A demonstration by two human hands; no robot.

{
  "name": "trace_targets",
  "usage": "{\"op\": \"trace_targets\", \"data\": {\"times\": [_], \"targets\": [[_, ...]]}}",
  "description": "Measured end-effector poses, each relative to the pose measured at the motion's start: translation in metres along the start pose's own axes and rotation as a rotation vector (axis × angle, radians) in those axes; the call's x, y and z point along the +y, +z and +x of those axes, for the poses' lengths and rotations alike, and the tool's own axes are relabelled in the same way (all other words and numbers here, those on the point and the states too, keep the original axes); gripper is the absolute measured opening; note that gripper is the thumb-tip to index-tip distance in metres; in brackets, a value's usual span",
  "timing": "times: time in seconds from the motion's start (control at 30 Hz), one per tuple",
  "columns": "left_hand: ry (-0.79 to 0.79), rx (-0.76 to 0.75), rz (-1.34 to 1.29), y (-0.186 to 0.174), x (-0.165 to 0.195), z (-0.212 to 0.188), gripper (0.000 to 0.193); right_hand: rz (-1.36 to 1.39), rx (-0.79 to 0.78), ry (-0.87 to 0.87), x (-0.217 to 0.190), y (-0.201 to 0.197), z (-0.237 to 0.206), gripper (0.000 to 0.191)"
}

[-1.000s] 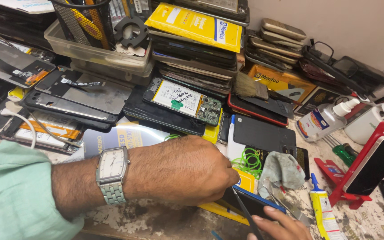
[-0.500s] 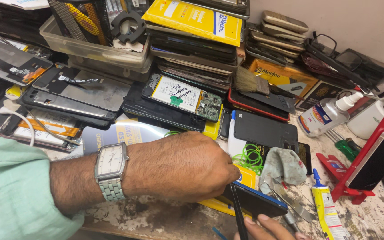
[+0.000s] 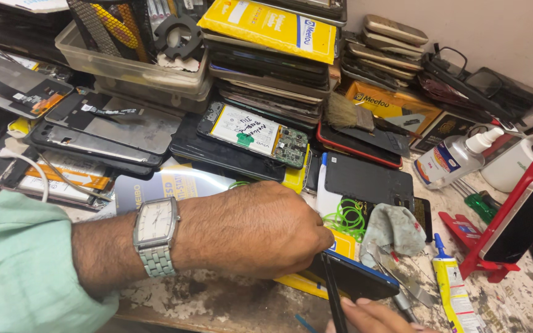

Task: The person uses a metal prying tool to carefully separate the screen assembly from the frame of a blue smartphone. They work along the edges of the device, prying up the screen to disconnect it from the chassis. The workspace is cluttered with various electronic components and tools.

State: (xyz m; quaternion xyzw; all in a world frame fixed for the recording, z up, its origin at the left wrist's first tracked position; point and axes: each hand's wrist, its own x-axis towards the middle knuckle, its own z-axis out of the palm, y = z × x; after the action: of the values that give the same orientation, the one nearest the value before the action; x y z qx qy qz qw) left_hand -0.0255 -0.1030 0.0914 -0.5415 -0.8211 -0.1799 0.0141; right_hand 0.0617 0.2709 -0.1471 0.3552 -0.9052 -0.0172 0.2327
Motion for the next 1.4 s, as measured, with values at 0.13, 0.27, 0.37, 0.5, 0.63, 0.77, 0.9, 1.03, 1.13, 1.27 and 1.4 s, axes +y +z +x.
{"op": "trace_targets", "data": {"times": [0.13,0.27,0.37,0.5,0.63,0.77,0.9,1.03,1.13,1.27,1.4], "targets": [[-0.016,-0.005,-0.005,0.002,-0.002,0.003,0.016,-0.069,0.160,-0.071,-0.003,0.020,-0.006,0.024],[-0.026,-0.022,-0.003,0.001,-0.003,0.003,0.016,-0.011,0.043,-0.241,0.002,0.005,0.009,0.032],[-0.030,-0.027,-0.001,0.001,-0.003,0.004,0.017,0.144,-0.208,0.647,-0.017,-0.028,0.027,0.045],[-0.021,-0.015,0.008,0.002,-0.002,0.004,0.016,0.221,0.137,0.455,-0.037,-0.068,0.047,0.041],[-0.023,-0.011,0.027,0.002,-0.003,0.003,0.017,0.201,0.175,0.419,-0.037,-0.066,0.055,0.038],[-0.015,-0.008,0.017,0.003,-0.003,0.004,0.017,0.131,0.147,0.451,-0.039,-0.043,0.046,0.042],[0.000,0.005,0.025,0.002,-0.004,0.003,0.017,0.044,0.282,0.250,-0.039,-0.023,0.040,0.038],[0.004,0.023,0.007,0.002,-0.005,0.001,0.017,0.043,0.328,0.236,-0.041,-0.021,0.039,0.038],[0.006,0.023,-0.015,0.003,-0.005,0.001,0.016,0.051,0.334,0.289,-0.043,-0.023,0.042,0.037],[0.019,0.038,-0.028,0.002,-0.006,0.000,0.016,0.072,0.223,0.215,-0.037,-0.028,0.044,0.034],[0.012,0.030,-0.019,0.000,-0.005,0.000,0.016,0.231,0.070,0.463,-0.025,-0.030,0.033,0.042]]}}
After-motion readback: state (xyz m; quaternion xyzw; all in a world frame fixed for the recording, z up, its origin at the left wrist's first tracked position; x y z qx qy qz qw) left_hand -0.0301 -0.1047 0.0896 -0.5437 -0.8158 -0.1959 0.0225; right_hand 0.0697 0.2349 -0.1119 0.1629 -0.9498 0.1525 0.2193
